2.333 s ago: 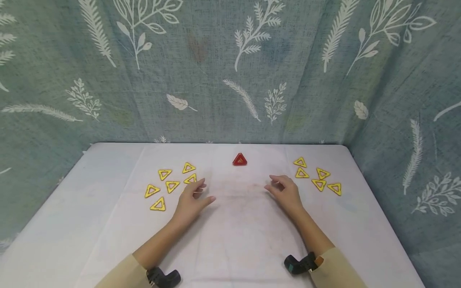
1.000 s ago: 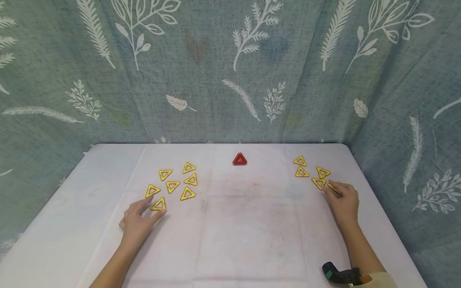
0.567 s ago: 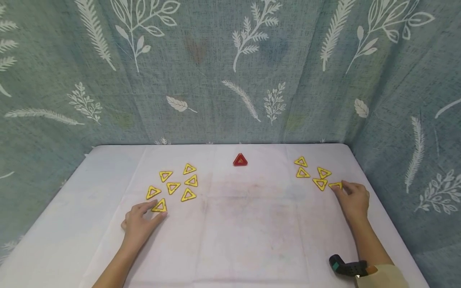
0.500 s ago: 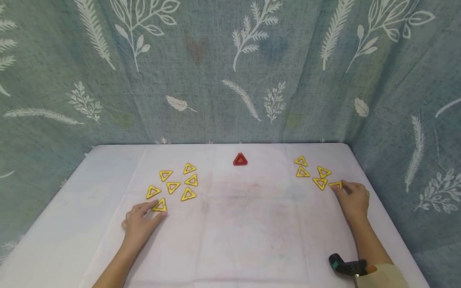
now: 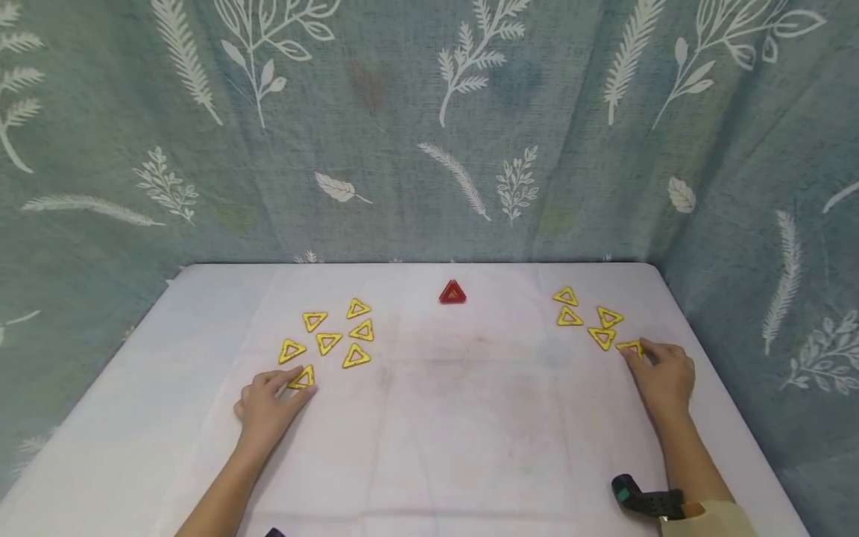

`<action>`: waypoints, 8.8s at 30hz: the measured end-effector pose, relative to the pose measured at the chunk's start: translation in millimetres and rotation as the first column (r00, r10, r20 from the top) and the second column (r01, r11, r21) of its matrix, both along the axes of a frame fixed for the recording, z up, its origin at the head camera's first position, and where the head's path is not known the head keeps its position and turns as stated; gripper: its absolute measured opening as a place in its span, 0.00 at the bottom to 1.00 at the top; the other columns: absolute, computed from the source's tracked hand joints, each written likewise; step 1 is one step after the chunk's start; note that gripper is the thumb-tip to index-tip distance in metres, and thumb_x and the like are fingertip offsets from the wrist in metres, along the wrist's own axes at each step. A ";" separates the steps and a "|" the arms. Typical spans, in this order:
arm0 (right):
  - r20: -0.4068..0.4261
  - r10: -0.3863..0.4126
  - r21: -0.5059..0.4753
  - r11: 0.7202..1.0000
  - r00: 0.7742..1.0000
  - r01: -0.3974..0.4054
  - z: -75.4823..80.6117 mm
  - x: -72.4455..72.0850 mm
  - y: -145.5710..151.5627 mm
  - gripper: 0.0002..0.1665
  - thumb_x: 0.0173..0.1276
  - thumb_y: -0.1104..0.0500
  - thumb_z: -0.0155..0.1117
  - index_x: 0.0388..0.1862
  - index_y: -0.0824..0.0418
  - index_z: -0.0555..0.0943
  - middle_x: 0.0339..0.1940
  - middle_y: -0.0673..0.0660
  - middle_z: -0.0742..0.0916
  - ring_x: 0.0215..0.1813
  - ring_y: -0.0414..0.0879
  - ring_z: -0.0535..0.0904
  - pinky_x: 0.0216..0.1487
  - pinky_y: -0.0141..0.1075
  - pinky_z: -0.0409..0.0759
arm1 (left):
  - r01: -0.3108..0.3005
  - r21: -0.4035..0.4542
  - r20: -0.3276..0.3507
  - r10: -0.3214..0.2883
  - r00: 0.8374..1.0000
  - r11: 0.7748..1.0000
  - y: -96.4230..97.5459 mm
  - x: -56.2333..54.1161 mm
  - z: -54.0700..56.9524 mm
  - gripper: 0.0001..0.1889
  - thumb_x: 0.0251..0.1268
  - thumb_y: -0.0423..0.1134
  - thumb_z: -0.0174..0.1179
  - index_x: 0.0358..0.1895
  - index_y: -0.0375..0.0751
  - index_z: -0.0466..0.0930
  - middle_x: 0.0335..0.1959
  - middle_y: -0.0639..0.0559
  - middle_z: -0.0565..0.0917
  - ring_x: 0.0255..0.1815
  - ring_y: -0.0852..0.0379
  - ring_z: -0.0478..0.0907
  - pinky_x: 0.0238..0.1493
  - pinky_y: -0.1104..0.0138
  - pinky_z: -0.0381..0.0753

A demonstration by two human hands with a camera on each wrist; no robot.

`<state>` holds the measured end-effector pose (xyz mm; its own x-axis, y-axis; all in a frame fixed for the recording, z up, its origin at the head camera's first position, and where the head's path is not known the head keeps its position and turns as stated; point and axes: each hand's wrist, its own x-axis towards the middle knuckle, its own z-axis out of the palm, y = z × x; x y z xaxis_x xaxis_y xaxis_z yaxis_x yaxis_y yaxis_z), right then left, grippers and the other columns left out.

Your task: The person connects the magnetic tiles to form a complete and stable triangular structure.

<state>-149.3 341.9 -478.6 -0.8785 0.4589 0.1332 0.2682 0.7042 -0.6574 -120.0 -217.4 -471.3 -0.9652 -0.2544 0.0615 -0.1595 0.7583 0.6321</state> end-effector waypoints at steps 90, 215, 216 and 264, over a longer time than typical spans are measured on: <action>-0.107 0.596 0.004 0.801 0.796 -0.599 -2.6 14.0 -156.2 0.17 0.47 0.52 0.77 0.38 0.55 0.89 0.31 0.45 0.81 0.38 0.44 0.71 0.43 0.43 0.54 | 0.444 -0.044 -0.197 -0.444 0.874 0.895 122.3 -24.4 -12.5 0.23 0.40 0.53 0.73 0.44 0.50 0.87 0.37 0.60 0.76 0.40 0.59 0.67 0.49 0.58 0.59; -0.182 0.630 0.171 0.776 0.755 -0.607 -12.3 13.2 -174.2 0.21 0.47 0.51 0.77 0.42 0.52 0.87 0.27 0.41 0.79 0.31 0.36 0.64 0.37 0.37 0.57 | 0.271 -0.074 -0.213 -0.281 0.936 0.960 102.1 -11.2 -13.7 0.21 0.44 0.50 0.73 0.45 0.48 0.87 0.38 0.54 0.77 0.39 0.54 0.71 0.53 0.52 0.57; -0.185 0.629 0.172 0.777 0.755 -0.606 -12.8 13.2 -174.1 0.21 0.47 0.51 0.77 0.42 0.52 0.87 0.27 0.40 0.79 0.31 0.36 0.64 0.37 0.37 0.57 | 0.272 -0.077 -0.214 -0.282 0.935 0.959 103.3 -11.0 -14.2 0.21 0.44 0.50 0.73 0.45 0.48 0.87 0.38 0.55 0.77 0.39 0.54 0.71 0.53 0.52 0.57; -0.233 0.623 0.161 0.782 0.747 -0.602 -10.7 11.5 -174.9 0.20 0.44 0.52 0.79 0.39 0.53 0.88 0.26 0.41 0.82 0.31 0.37 0.67 0.38 0.38 0.58 | 0.266 -0.320 -0.423 -0.388 0.819 0.910 176.5 -1.9 -18.3 0.22 0.39 0.58 0.72 0.37 0.48 0.89 0.32 0.58 0.76 0.31 0.58 0.70 0.45 0.57 0.64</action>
